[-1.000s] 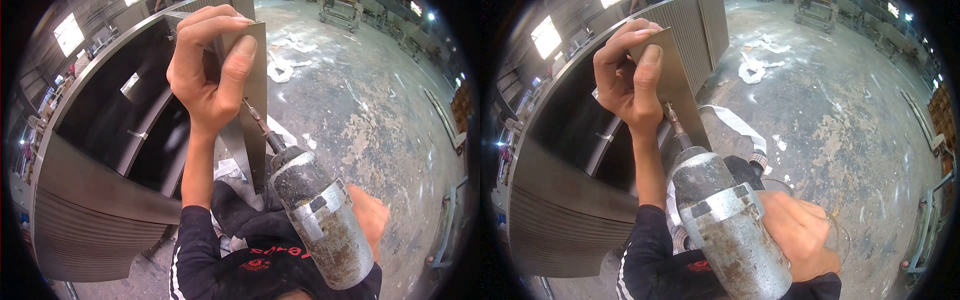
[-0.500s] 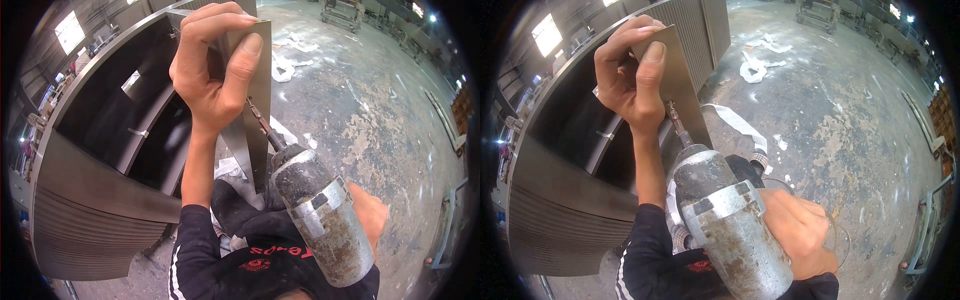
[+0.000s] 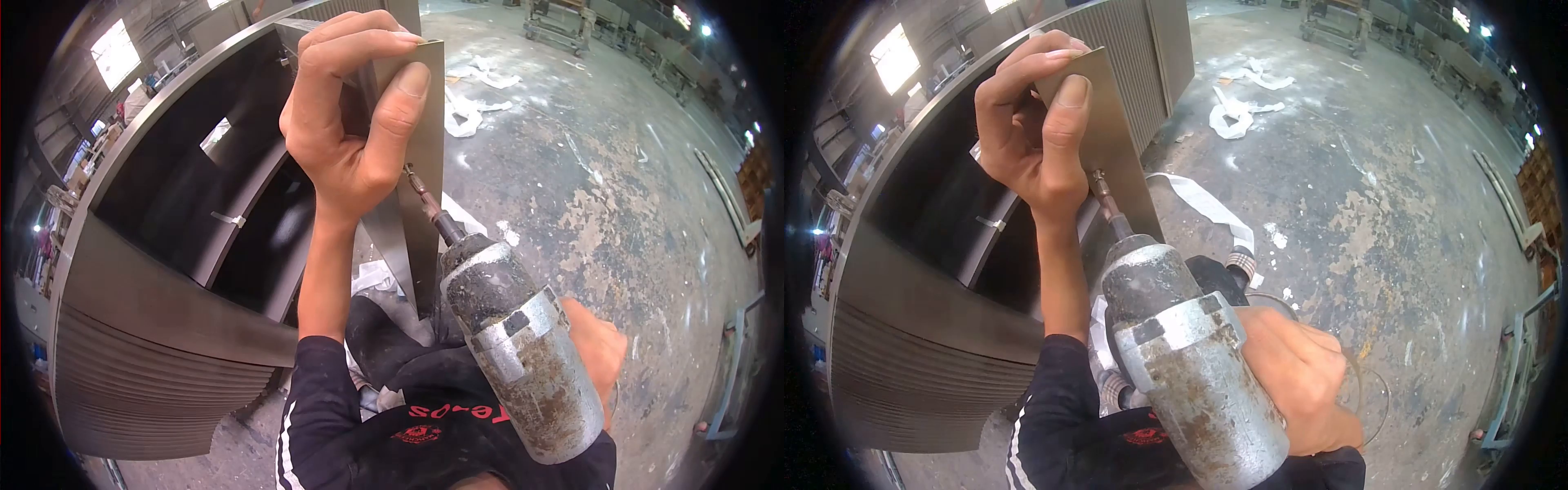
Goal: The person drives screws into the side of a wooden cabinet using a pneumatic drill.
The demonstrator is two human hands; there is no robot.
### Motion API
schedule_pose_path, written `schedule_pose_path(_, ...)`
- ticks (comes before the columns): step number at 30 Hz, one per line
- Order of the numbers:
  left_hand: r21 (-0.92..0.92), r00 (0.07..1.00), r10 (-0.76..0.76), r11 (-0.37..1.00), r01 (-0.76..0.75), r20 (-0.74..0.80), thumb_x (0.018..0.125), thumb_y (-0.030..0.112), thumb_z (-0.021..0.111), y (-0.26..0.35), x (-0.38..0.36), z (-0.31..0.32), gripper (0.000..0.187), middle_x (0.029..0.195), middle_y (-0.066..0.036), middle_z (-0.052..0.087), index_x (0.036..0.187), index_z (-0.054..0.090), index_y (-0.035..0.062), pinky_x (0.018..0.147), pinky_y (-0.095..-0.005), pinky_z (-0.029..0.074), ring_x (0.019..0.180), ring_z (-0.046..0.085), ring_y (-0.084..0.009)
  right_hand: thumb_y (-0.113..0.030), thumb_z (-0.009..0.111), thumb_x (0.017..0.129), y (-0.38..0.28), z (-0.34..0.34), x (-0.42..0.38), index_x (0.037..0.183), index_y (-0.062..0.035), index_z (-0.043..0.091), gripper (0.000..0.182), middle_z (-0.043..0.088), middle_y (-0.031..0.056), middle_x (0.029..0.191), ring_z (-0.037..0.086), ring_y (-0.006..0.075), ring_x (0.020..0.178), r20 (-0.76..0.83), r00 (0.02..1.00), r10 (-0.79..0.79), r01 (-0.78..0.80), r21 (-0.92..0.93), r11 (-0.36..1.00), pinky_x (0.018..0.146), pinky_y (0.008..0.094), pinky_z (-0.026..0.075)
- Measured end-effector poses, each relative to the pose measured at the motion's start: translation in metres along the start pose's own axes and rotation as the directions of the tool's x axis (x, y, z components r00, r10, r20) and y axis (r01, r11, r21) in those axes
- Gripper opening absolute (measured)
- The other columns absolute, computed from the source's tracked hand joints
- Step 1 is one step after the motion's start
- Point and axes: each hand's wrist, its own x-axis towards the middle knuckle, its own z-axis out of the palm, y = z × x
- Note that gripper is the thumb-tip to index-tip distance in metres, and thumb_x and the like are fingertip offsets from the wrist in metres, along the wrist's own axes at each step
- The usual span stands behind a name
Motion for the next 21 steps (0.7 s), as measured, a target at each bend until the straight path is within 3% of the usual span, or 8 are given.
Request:
schedule_pose_path(2,-0.05,0.999,-0.035,0.998,0.033,-0.041,0.087,-0.004,0.062,0.0,-0.0026,0.0019,0.026,0.112,-0.022,0.065,0.113,0.058,-0.0036,0.089,-0.0328,0.052,0.099,0.065,-0.0223,-0.006,0.076,0.068,-0.0002,0.0012,0.0003,0.092,0.0069,0.069,0.028,0.067,0.0166,0.079,0.069,0.0275,0.064,-0.005,1.0,0.002,-0.002,0.01,1.0,0.057,0.0328,0.053)
schedule_pose_path(6,0.026,1.0,0.005,1.0,-0.006,0.014,0.087,-0.003,0.062,0.0013,0.0005,-0.0003,0.025,0.112,-0.022,0.066,0.112,0.058,-0.0032,0.09,-0.0331,0.052,0.099,0.066,-0.0227,-0.008,0.079,0.062,0.0019,0.0067,0.0056,0.083,0.004,0.066,0.027,0.062,0.0118,0.067,0.062,0.0249,0.052,-0.079,0.996,-0.044,0.045,0.021,0.999,0.049,0.0335,0.045)
schedule_pose_path(21,0.016,1.0,-0.022,1.0,0.022,-0.017,0.087,-0.002,0.062,0.0034,0.0003,0.0025,0.023,0.108,-0.022,0.067,0.11,0.059,-0.0024,0.09,-0.0335,0.051,0.098,0.066,-0.0229,-0.004,0.077,0.063,0.0029,0.0027,0.0088,0.083,0.0048,0.067,0.024,0.064,0.0129,0.072,0.064,0.0237,0.053,-0.041,0.999,-0.035,0.036,0.042,0.998,0.048,0.0313,0.046)
